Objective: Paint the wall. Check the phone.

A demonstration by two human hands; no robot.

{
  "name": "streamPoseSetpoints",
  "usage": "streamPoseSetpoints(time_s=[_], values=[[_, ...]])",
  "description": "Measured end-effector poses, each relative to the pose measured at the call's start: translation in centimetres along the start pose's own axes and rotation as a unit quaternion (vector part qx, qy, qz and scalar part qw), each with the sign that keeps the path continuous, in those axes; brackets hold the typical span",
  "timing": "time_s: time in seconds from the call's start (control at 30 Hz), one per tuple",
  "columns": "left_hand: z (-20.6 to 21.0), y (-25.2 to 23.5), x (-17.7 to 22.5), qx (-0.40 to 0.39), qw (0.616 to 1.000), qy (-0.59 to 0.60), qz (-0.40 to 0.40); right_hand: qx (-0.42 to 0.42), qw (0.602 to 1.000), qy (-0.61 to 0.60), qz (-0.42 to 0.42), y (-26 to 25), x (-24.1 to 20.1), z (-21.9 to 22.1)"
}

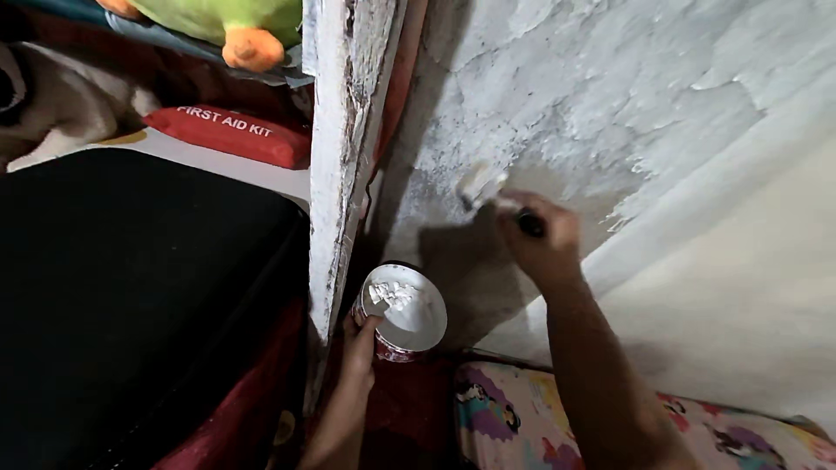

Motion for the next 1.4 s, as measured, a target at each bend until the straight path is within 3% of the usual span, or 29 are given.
streamPoseSetpoints(time_s=[0.1, 0.17, 0.37, 0.43, 0.5, 0.6, 0.67, 0.8, 0.87, 0.93, 1.0, 1.07, 1.17, 1.2, 1.3, 1.4], values=[[0.0, -0.1, -0.3, 0.001, 1.0, -0.006, -0.004, 0.189, 0.981, -0.037, -0.006, -1.4, 3.5, -2.3], [-0.2, -0.2, -0.3, -0.003, 1.0, -0.012, -0.002, 0.252, 0.961, -0.11, 0.002, -1.4, 5.7, -2.1], [-0.1, -0.3, -0.1, 0.003, 1.0, -0.013, 0.004, 0.138, 0.982, -0.052, 0.122, 6.2, 4.8, 3.3], [0.1, -0.4, -0.2, -0.002, 1.0, -0.014, 0.003, 0.149, 0.972, -0.077, 0.163, 7.8, 4.3, 3.7], [0.2, -0.5, -0.5, -0.008, 1.0, -0.014, 0.007, 0.177, 0.97, -0.09, 0.142, 7.3, 4.3, 2.9], [0.3, -0.5, -0.8, -0.015, 0.999, -0.026, 0.011, 0.136, 0.977, -0.085, 0.137, 3.7, 5.3, 0.6], [0.4, -0.4, -0.7, -0.012, 0.999, -0.033, 0.011, 0.179, 0.971, -0.088, 0.132, 0.3, 6.0, -1.7], [0.2, -0.6, -0.6, -0.003, 0.999, -0.034, 0.008, 0.274, 0.957, -0.096, 0.017, -3.5, 5.5, -4.4], [0.1, -0.6, -0.5, 0.0, 1.0, -0.03, 0.001, 0.233, 0.971, -0.046, 0.028, -2.5, 4.9, -3.2], [0.1, -0.4, -0.4, 0.004, 1.0, -0.03, 0.002, 0.134, 0.99, 0.021, 0.045, -0.2, 4.0, -1.1], [0.1, -0.3, -0.4, 0.002, 0.999, -0.033, 0.0, 0.049, 0.998, 0.016, 0.046, 1.5, 3.2, -0.3], [-0.1, -0.2, -0.5, -0.002, 0.999, -0.035, 0.001, 0.054, 0.997, -0.002, 0.051, 2.3, 2.9, -1.2], [-0.2, -0.2, -0.6, -0.004, 0.999, -0.033, 0.011, 0.15, 0.989, 0.015, 0.001, 1.7, 3.9, -2.6], [-0.2, -0.3, -0.6, -0.004, 0.999, -0.031, 0.014, 0.148, 0.989, 0.018, -0.006, 1.4, 4.4, -2.4], [-0.1, -0.2, -0.5, -0.002, 0.999, -0.026, 0.019, 0.023, 1.0, 0.012, 0.01, 1.4, 3.9, -2.1], [0.0, -0.3, -0.4, -0.002, 1.0, -0.022, 0.018, 0.06, 0.998, 0.029, -0.003, 1.5, 3.7, -3.2]])
Point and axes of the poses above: each hand's wrist, its own y-axis away from the middle knuckle, its own z-axis out of the palm, x = y × z, the point moved 2 cm from there along -y, towards the middle knuckle, and after that the axes turned 15 degrees about -z, right-handed, at the moved point
